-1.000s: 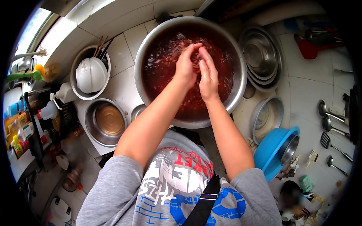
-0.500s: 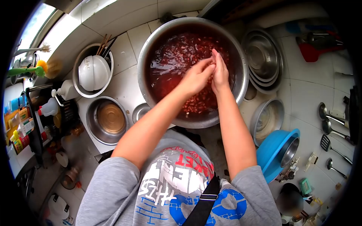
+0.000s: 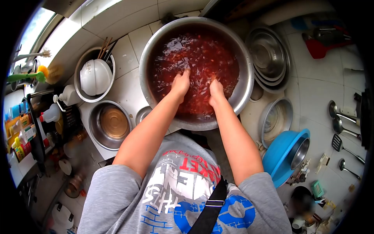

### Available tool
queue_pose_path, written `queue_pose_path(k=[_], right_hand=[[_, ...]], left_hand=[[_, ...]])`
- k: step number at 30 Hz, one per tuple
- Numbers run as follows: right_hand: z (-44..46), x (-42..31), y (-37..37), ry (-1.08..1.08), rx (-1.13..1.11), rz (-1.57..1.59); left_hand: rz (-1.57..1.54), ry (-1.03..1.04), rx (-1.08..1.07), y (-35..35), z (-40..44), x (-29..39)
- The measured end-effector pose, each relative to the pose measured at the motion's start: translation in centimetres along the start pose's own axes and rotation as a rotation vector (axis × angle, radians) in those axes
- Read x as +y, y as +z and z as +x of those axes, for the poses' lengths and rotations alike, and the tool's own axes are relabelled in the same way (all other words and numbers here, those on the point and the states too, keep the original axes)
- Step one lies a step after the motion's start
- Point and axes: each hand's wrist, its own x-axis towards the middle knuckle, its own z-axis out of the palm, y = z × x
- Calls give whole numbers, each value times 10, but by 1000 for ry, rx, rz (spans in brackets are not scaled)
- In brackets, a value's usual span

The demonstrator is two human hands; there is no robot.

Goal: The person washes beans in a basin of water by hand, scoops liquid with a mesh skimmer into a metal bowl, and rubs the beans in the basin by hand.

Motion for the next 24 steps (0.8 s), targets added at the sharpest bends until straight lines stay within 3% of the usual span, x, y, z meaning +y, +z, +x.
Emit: queue_pose_path(k=[2,4,5,6,8,10,12,13,14,16,18,19,21,22,24], right_hand=[[-12,-11,10,213,-203,408],[-25,-14,13,14,-320,493],[-32,-13,13,-83,-373,533],[-39,-11,15,-216,-446,501],[-57,-14,20,-783,-375,-62],[-48,-27,26,-1131,-242,-213],[-31,-48,31,-994,-250,-7],[-38,-63,33,-741,-223,138],[-28,-56,29,-625,-279,259],[-58,-47,42,-502,-417,310],[-57,-44,49,-475,-327,243],[-57,-43,52,-459,-283,210],[-32,-68,39,-168,-213,280],[-42,-79,38,-177,-132,328],[1,-54,26,-359,-254,326]], left_hand=[[-478,-141,-264,8,11,-2],[-895,-225,-451,12,-3,17],[-922,-193,-444,13,-8,26],[-948,-164,-438,15,-12,32],[-1021,-56,-437,24,-13,34],[-866,328,-339,35,-30,51],[-650,443,-356,36,-60,66],[-508,561,-357,38,-60,68],[-363,675,-358,39,-59,72],[-486,524,-281,36,-36,83],[-572,438,-202,26,-31,85],[-603,302,-278,27,-40,84],[-469,354,-358,39,-55,72],[-354,432,-373,39,-63,73],[-289,352,-494,25,-52,79]])
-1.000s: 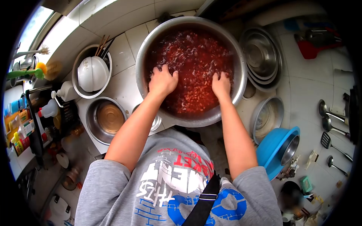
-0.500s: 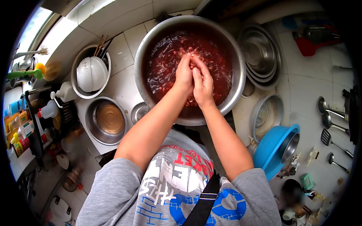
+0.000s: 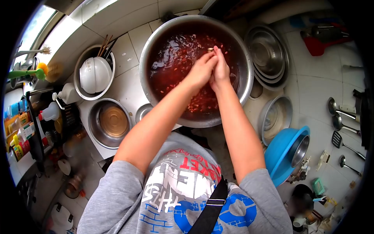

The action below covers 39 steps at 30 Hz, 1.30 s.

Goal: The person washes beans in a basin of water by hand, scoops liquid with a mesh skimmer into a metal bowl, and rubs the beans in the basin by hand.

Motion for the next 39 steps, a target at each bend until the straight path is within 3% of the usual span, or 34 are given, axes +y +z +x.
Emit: queue_pose_path(k=[1,3,4,8,10,12,15,18,21,24,27,29,32,34,35,38,39], right_hand=[[-8,-7,-3,-116,-18,-223],[-1,-16,-36,-133,-75,-597],[-2,-25,-47,-156,-73,-820],[-12,-5,-87,-217,60,-1485],[-22,4,-82,-45,153,-1508],[-26,18,-73,160,184,-1424],[-42,33,-51,357,242,-1033],[-41,54,-41,633,121,-211],[-45,41,-36,486,-79,123],[-75,11,-9,44,-223,-17],[-70,13,2,-478,-251,-468],[-47,2,10,-460,-168,-392],[-39,-2,8,35,-156,153],[-68,3,29,-113,-230,-57],[-66,11,29,-62,-255,-54],[-38,-3,24,-42,-58,-163],[-30,-21,24,248,88,-119]], left_hand=[[188,72,38,-18,12,-5],[724,261,174,-50,8,3],[934,260,217,-64,0,8],[1327,-223,226,-86,-35,24],[1251,-373,172,-86,-38,19],[1122,-434,194,-86,-33,-11],[626,-549,280,-86,-23,-65],[-58,-623,311,-60,-22,-58],[-557,-455,341,-49,-19,-46],[-698,-154,293,-46,-4,-45],[-605,24,234,-16,-4,-32],[-375,97,168,12,-24,-10],[109,398,93,10,-4,-27],[171,347,231,-12,15,-20],[55,267,265,-20,16,-20],[-209,-56,190,7,-15,-18],[-90,88,72,11,-29,-14]])
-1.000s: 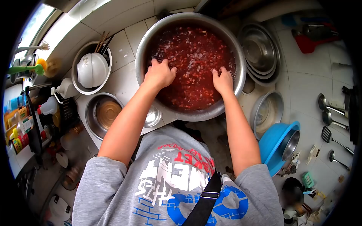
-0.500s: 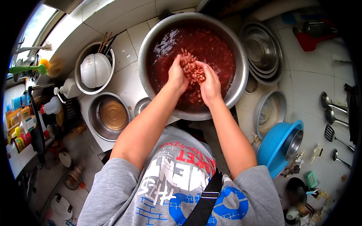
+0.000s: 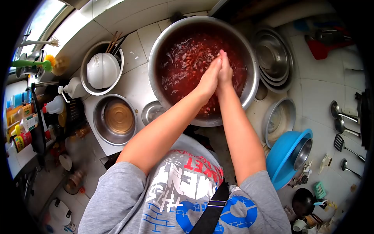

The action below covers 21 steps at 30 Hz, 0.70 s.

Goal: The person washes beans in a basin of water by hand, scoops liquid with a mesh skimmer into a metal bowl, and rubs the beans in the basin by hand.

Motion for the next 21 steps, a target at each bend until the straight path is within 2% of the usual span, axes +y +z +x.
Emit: queue_pose_path(k=[1,3,5,7,9,12,13,14,16,17,19,20,21], right_hand=[[18,11,-9,-174,56,52],[45,19,-32,-342,115,-6],[49,9,-55,-407,28,-177],[64,6,-84,-530,25,-538],[70,6,-98,-603,31,-801],[73,14,-96,-531,159,-1112],[73,18,-90,-514,228,-1150],[74,23,-81,-354,299,-1005],[97,42,-78,-341,446,-967],[108,51,-76,-266,435,-867],[99,55,-53,-193,337,-301],[93,50,-44,-51,178,-78],[82,41,-36,92,19,145]], left_hand=[[-107,-109,-108,-5,-3,10],[-83,-320,-60,-22,-8,43],[125,-300,-71,-62,15,33],[353,-221,68,-87,21,38],[845,-70,29,-117,38,43],[1193,-36,303,-120,46,27],[1160,-67,343,-116,50,21],[1127,-96,383,-108,56,15],[1035,-132,422,-107,74,-4],[963,-110,454,-108,82,-17],[525,-117,342,-103,86,-25],[339,-53,486,-89,93,-44],[62,-197,416,-82,92,-39]])
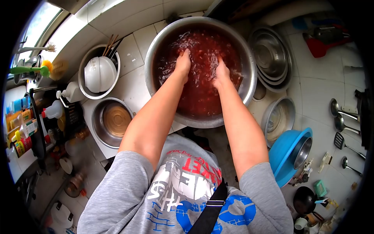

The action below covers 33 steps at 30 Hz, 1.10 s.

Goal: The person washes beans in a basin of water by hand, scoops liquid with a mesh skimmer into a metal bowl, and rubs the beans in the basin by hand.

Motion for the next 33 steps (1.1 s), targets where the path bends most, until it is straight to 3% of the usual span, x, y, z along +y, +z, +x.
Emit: queue_pose_path(k=[1,2,5,7,8,10,12,14,16,18,19,21,24,28,32,33], right_hand=[[-11,-5,6,156,-159,212],[-20,-8,12,112,-219,256],[-60,-23,24,-8,-419,344],[-74,-21,25,-366,-420,111],[-79,-21,28,-543,-419,-9],[-83,-29,32,-721,-332,-223],[-72,-40,38,-828,-253,-317],[-59,-43,31,-477,-241,-57],[-82,-28,39,-371,-326,19],[-93,-13,44,-425,-435,-47],[-84,-15,40,-356,-358,-72],[-71,-37,38,-244,-129,-91],[-42,-37,11,-362,-181,-110],[-25,-60,-9,-655,-68,-595],[24,-56,-35,-728,325,-1092],[18,-52,-27,-762,386,-1122]], left_hand=[[-232,-193,-102,5,-10,11],[-464,-384,-203,9,-20,22],[-688,-229,-363,20,-38,34],[-737,-116,-416,28,-46,42],[-716,-57,-339,35,-52,46],[-462,276,-342,51,-64,45],[-213,400,-342,61,-94,47],[-42,541,-395,70,-87,37],[104,637,-285,64,-59,37],[-176,408,-202,54,-55,42],[-202,201,-245,50,-89,62],[-172,217,-374,57,-103,41],[-50,271,-603,35,-102,49],[928,605,-139,-19,-52,55],[1023,310,247,-23,-52,68],[918,276,255,-22,-43,64]])
